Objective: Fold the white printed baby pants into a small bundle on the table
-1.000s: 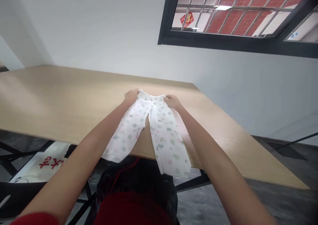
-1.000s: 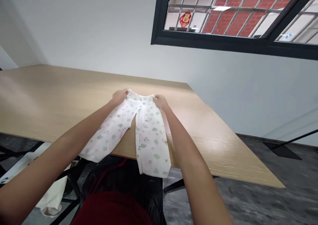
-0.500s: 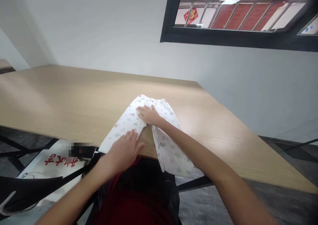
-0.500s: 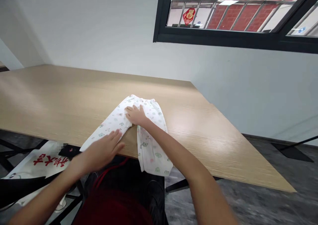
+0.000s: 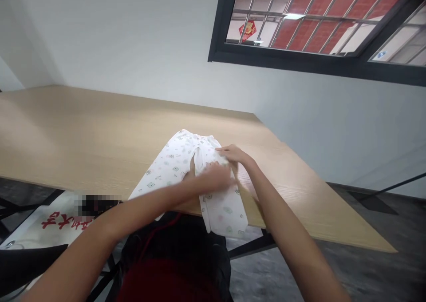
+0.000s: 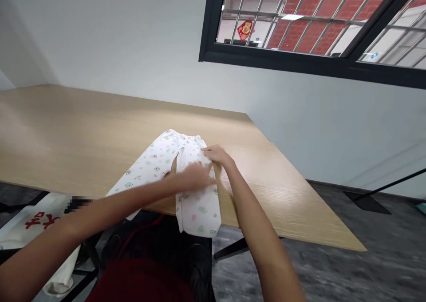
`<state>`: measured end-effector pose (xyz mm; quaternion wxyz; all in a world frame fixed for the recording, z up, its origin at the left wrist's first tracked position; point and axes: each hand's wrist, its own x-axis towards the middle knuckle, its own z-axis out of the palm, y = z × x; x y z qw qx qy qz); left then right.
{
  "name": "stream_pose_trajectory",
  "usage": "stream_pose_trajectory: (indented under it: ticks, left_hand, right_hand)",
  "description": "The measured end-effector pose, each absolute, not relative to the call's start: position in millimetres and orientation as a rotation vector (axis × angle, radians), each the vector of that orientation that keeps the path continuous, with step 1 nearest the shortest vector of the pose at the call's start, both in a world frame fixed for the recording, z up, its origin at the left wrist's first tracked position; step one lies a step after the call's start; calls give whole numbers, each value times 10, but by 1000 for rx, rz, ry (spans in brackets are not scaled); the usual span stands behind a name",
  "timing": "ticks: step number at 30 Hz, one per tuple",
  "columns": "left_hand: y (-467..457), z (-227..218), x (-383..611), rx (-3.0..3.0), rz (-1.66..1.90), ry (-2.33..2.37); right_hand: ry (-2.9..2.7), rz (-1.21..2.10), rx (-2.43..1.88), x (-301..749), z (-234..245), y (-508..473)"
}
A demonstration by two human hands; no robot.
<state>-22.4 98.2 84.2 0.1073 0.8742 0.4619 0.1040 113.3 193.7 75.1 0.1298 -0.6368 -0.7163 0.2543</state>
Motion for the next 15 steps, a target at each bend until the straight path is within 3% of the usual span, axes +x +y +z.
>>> stream_pose_trajectory:
  ticks: [3, 8, 12, 15]
  left_hand:
    - [363, 464, -116, 2723, 289, 1288]
    - [22, -19, -145, 2915, 698, 1343]
    - [106, 189, -321, 2735, 804, 1032]
    - [58, 550, -623, 2293, 983, 1211]
  right_hand:
    - [-1940, 853, -1859, 1033, 774, 1931]
    - [-1851, 968, -1829, 915, 786, 1904]
    - [-1656, 1099, -1734, 955, 870, 1855]
    - [-1440, 1362, -1351, 883, 1035, 1836]
